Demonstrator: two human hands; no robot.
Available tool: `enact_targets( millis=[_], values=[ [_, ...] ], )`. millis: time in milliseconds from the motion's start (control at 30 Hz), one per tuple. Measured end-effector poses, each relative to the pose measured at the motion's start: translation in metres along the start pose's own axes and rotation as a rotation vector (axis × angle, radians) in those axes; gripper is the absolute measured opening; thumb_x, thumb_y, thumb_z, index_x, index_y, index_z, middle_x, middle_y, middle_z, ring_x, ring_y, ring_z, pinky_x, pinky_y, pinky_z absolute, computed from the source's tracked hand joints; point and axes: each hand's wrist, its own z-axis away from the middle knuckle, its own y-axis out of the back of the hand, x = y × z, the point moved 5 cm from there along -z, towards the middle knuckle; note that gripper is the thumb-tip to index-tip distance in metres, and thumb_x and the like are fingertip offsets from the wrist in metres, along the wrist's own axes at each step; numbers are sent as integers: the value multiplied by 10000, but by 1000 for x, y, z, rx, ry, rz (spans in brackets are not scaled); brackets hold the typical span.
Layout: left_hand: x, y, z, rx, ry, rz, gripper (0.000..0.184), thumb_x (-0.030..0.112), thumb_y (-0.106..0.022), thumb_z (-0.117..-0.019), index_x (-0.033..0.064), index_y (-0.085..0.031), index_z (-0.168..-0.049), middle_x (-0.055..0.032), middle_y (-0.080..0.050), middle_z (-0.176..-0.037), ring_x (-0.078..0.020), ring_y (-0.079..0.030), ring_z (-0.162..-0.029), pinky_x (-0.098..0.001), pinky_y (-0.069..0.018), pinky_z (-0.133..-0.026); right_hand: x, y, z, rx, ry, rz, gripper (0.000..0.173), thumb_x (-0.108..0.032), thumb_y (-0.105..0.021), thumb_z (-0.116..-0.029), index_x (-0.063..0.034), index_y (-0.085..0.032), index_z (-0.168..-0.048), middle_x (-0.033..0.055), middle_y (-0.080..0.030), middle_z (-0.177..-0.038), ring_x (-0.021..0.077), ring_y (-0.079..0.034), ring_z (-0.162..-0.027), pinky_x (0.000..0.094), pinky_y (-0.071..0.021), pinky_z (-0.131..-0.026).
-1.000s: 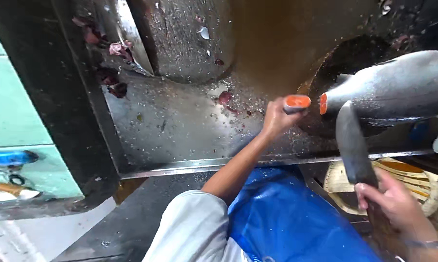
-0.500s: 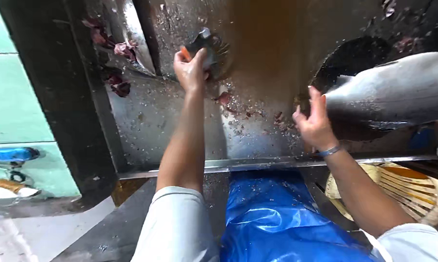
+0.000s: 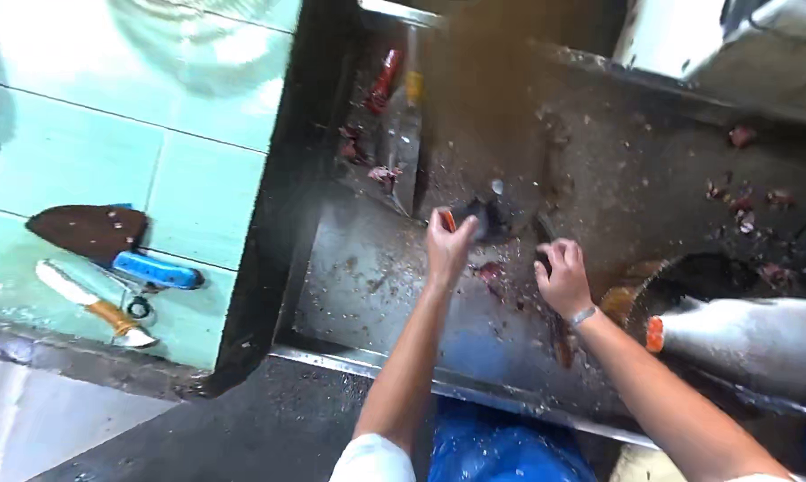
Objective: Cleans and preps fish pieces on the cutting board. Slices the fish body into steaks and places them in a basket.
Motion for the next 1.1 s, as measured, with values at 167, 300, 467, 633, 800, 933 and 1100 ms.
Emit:
enact_targets(
  millis=[167,300,467,633,800,933,1100],
  values=[
    [-43,61,83,19,22,136,519,208,-780,-879,36,-579,-1326,-117,-716,-1094,-200,-717,-903,-392,-631,-776,-141,-21,-225,-71,416,170,546,-64,-594,-948,-114,-529,-1488,253,-478,-1520,475,-454,-1403,626,-434,-1110],
    [-58,101,136,124,94,189,458,165,-762,-871,-2,-591,-1262,-110,-711,-1083,-180,-709,-941,-351,-620,-804,-199,-66,-332,-293,456,423,625,19,-518,-996,-270,-480,-1548,119,-237,-1714,430,-182,-1573,725,-188,-1207],
    [-42,110,125,153,73,249,467,184,-730,-895,-9,-565,-1286,-110,-676,-1130,-159,-686,-948,-322,-611,-779,-172,-51,-344,-426,568,568,479,-30,-572,-994,-255,-628,-1413,128,-419,-1627,451,-207,-1561,765,-31,-1213],
    [7,75,75,54,-31,261,431,226,-741,-924,68,-580,-1291,-79,-702,-1043,-169,-695,-869,-373,-609,-754,-83,72,-280,-446,419,687,405,-412,-577,-1038,-83,-647,-1263,238,-691,-1203,502,-639,-1157,755,-443,-977],
    [15,15,5,51,16,-43,511,369,-733,-950,86,-571,-1344,-148,-689,-954,-262,-698,-729,-477,-622,-668,-16,157,-150,-292,-122,53,521,-412,-510,-1082,-161,-423,-1530,250,-697,-983,433,-705,-799,645,-581,-723],
    [-3,5,-28,68,131,-305,488,375,-722,-936,16,-613,-1248,-184,-697,-947,-316,-712,-821,-540,-598,-783,-31,106,-46,-173,-258,-611,466,-352,-434,-1111,-127,-373,-1515,106,-643,-793,247,-673,-593,458,-623,-553],
    [-6,21,-13,157,70,-361,459,366,-776,-884,11,-668,-1155,-173,-686,-963,-307,-687,-862,-534,-579,-814,-63,33,-16,-150,-253,-831,440,-358,-407,-1103,-83,-440,-1445,62,-643,-721,203,-660,-541,393,-623,-529]
  ],
)
